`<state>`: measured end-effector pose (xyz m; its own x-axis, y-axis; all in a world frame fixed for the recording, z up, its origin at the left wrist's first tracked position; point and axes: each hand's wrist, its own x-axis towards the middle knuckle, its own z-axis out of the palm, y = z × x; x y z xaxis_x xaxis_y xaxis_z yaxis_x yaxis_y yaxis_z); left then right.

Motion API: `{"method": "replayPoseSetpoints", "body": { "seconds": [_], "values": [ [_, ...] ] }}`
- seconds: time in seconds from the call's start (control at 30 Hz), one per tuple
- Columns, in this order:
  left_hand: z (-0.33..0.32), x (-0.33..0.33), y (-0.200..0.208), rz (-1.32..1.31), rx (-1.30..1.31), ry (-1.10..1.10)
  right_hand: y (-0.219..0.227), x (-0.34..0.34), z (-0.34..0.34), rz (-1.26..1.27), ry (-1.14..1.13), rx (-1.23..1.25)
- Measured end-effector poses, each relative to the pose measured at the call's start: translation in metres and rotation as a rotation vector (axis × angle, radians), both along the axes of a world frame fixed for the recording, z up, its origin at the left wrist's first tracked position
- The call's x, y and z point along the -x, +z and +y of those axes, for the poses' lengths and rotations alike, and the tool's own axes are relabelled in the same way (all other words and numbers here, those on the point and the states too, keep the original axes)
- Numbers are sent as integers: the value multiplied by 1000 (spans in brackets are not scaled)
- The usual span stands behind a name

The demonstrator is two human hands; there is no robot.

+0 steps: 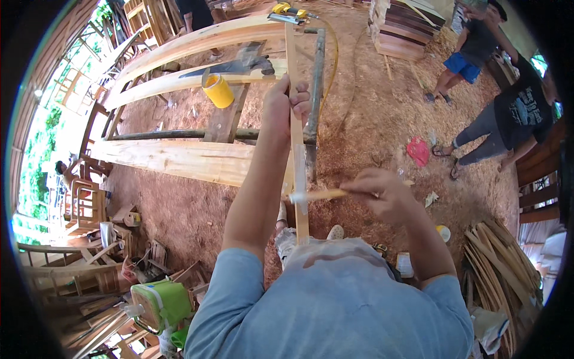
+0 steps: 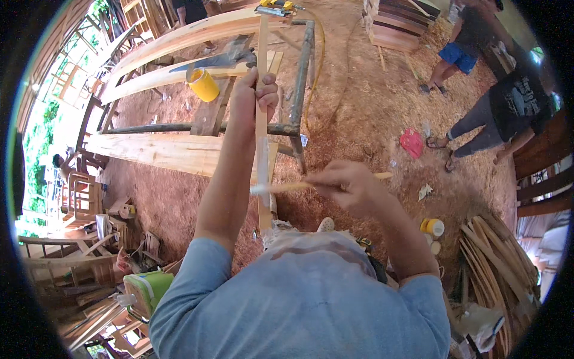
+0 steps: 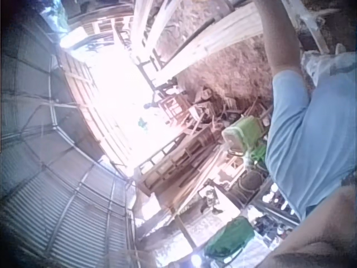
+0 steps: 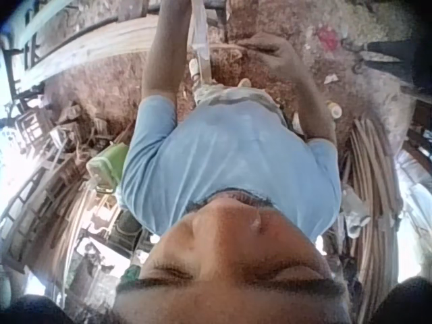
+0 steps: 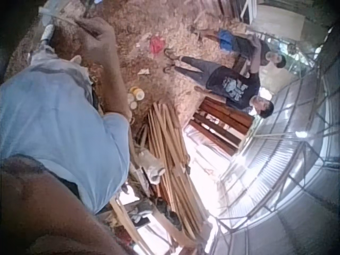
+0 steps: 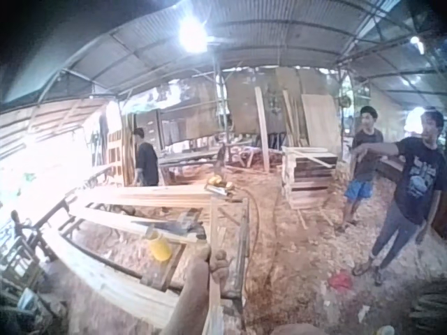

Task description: The person applies adhesive to a wooden strip and then fastens it to a larger wooden frame using a pneumatic nail gun and a saw.

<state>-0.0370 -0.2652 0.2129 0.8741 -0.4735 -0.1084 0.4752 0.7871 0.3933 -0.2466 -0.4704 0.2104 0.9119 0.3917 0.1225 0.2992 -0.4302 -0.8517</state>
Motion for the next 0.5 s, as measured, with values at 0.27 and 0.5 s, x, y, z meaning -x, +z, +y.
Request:
{"method": "replayPoseSetpoints", "body": {
  "seconds": [0.27, 0.5],
  "values": [
    [0, -7, -2, -1, 35, -8, -22, 7, 10, 139, -69, -245],
    [6, -10, -6, -20, 7, 19, 0, 4, -3, 49, -19, -177]
  ]
}}
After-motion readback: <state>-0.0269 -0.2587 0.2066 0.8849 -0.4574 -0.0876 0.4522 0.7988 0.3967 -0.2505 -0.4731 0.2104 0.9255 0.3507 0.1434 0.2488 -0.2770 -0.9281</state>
